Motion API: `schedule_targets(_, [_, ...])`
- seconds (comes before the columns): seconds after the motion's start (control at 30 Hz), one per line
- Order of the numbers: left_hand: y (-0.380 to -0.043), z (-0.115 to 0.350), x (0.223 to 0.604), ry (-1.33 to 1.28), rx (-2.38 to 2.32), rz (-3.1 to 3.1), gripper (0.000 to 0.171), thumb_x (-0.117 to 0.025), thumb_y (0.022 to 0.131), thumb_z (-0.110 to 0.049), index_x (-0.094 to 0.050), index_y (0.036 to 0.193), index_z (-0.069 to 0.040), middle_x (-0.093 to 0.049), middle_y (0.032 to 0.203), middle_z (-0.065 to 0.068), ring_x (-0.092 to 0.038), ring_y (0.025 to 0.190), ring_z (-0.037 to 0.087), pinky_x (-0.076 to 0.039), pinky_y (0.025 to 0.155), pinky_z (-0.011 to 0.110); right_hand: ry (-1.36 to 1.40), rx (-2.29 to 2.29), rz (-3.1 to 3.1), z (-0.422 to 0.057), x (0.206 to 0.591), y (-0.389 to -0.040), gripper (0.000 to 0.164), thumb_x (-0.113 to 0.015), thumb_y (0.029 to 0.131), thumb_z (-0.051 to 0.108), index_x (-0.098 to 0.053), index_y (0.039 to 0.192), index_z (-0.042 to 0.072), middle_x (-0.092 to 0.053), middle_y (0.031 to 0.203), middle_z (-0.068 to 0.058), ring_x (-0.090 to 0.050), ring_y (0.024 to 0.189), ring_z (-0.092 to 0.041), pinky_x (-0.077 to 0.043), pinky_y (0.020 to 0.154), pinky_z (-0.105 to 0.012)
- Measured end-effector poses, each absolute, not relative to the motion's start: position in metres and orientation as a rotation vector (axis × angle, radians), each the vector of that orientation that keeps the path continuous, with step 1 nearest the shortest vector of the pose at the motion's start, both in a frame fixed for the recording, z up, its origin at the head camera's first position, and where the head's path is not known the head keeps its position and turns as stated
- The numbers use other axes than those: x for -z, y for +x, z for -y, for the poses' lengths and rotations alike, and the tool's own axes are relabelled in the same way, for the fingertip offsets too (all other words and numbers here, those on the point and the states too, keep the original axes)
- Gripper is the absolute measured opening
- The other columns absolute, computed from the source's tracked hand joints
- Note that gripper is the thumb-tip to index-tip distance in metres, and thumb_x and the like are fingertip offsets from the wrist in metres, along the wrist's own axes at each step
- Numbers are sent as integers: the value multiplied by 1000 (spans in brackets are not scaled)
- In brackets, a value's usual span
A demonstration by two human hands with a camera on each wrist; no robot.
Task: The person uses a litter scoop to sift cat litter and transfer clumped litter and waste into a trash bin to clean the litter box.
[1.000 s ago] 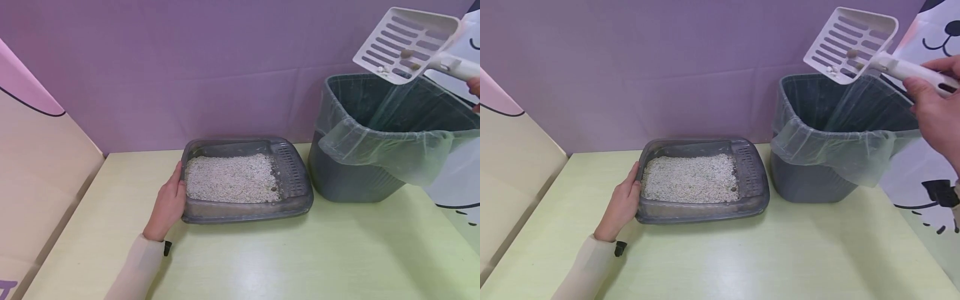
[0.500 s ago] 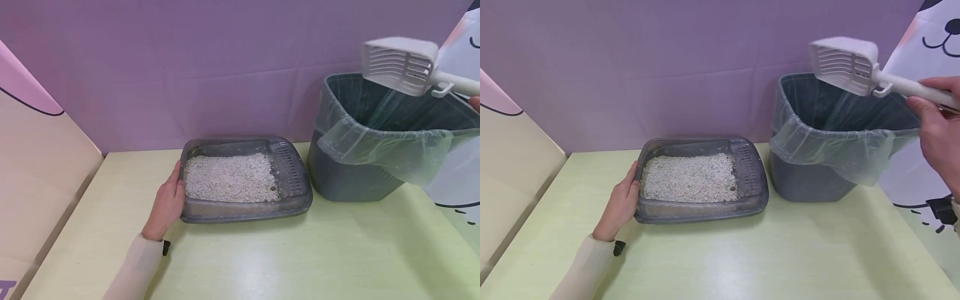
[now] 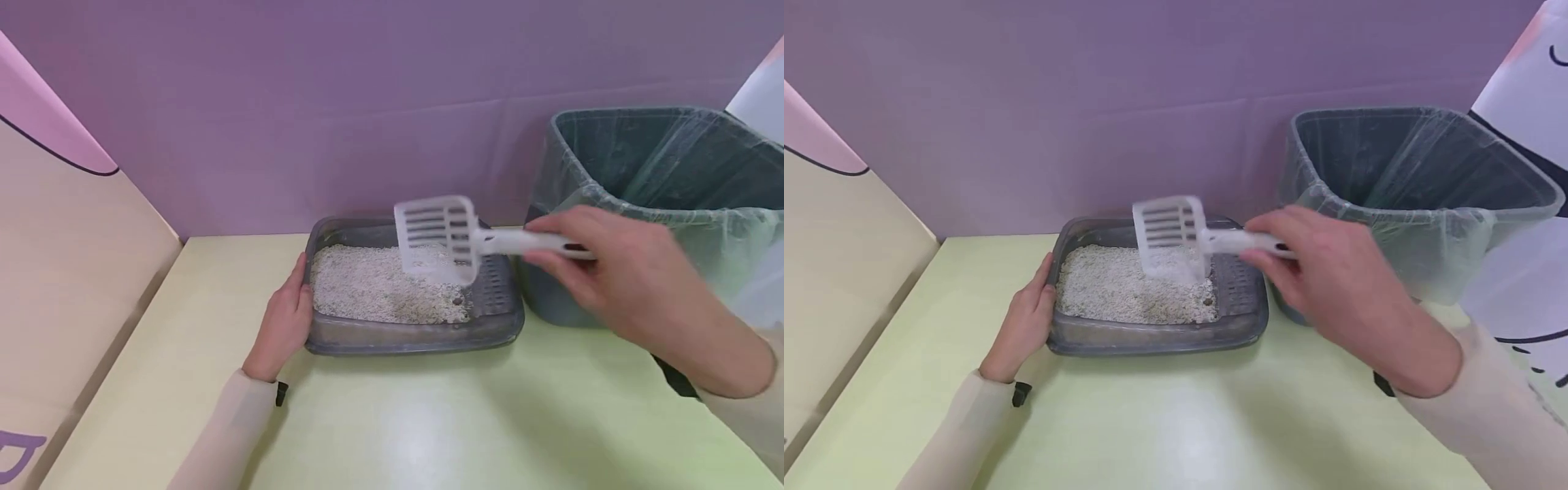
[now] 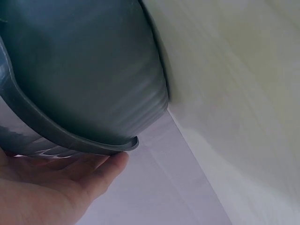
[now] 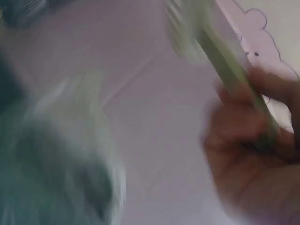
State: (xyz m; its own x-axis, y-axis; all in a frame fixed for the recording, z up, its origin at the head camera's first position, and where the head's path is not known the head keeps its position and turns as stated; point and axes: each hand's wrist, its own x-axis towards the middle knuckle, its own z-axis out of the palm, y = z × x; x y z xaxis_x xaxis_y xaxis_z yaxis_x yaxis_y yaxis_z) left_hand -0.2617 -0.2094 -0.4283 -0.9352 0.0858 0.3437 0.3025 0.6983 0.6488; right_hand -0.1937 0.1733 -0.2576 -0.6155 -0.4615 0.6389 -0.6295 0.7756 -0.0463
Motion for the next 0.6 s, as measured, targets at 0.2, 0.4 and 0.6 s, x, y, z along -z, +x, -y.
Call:
schedule_targets(0.2, [-262,205,428,-298,1081,2644,53,-29,101,-19,-19,151,-8,-28,151,9,-32,133,24,-30,107,41,987,-288,2793,-142,268,-230,23,-74,82,17,-70,104,15,-62,95,3,-54,62,-8,-44,55,-30])
schedule_targets(0.4, [-259,206,426,-290,1068,2630,53,-30,100,-17,-21,151,-7,-30,150,11,-35,132,25,-32,106,42,1099,-402,3034,-125,280,-270,21,-70,86,18,-69,107,16,-66,98,4,-59,74,-10,-49,62,-33])
schedule_targets(0.6, [-258,209,424,-279,1057,2628,53,-30,100,-17,-21,151,-6,-30,149,11,-36,131,25,-32,105,42,1133,-432,3204,-114,289,-298,28,-68,88,23,-69,114,13,-65,109,0,-62,93,-19,-51,76,-39])
